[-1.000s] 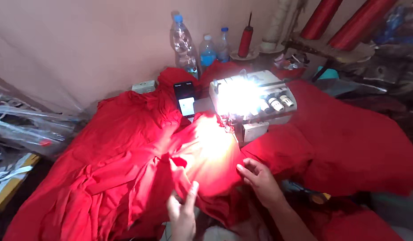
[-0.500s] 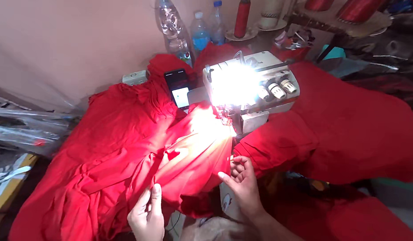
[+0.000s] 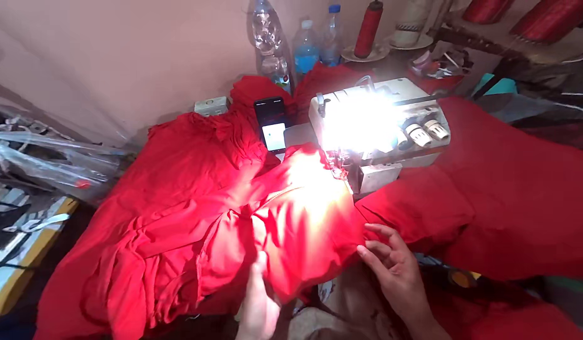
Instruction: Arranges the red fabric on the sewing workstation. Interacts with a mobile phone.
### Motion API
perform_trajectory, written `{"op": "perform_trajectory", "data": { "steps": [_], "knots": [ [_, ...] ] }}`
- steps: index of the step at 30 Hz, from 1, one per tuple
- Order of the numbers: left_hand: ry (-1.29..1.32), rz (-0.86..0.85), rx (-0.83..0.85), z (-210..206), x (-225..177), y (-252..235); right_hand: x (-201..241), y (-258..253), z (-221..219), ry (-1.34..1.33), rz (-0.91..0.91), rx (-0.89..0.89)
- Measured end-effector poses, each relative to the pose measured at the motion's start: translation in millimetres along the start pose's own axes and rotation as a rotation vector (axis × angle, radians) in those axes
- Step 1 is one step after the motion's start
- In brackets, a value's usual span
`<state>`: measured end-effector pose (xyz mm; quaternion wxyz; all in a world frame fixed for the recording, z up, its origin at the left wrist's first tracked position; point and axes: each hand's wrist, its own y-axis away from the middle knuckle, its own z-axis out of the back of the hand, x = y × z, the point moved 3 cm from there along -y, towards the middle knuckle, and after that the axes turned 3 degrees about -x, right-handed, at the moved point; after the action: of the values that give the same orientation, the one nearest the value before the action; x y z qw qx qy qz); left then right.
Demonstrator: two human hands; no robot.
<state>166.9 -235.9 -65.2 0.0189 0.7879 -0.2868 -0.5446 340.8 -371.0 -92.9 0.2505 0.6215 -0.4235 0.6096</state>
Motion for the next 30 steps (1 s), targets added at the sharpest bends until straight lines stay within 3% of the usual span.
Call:
{"op": "perform_trajectory", "data": {
  "steps": [2,4,6,9,13,16,21,30],
  "knots": [
    [-0.185,-0.093,-0.144,-8,10,6,8,-6,12,0.07,0.035,0.012],
    [-0.349,-0.432,-0.235,-10,15,8,17,-12,28,0.111,0.053,0.002],
    [-0.515,-0.795,-0.139,-6,14,5,22,-15,39,0.089,0.039,0.015],
    [-0.641,-1.049,-0.054,0,-5,11,18,-10,35,0.036,0.009,0.073],
    [-0.715,-1.018,0.066,12,-34,-4,2,5,15,-0.073,-0.033,0.045],
    [-0.738,-0.974,0.048,12,-45,-21,-5,1,2,-0.113,-0.05,0.003],
    [-0.71,-0.974,0.023,3,-53,-56,-11,-29,-11,-0.105,0.021,-0.032],
    [-0.738,-0.978,0.124,-16,-72,-92,-4,-75,-28,-0.072,0.156,-0.099]
  ]
}}
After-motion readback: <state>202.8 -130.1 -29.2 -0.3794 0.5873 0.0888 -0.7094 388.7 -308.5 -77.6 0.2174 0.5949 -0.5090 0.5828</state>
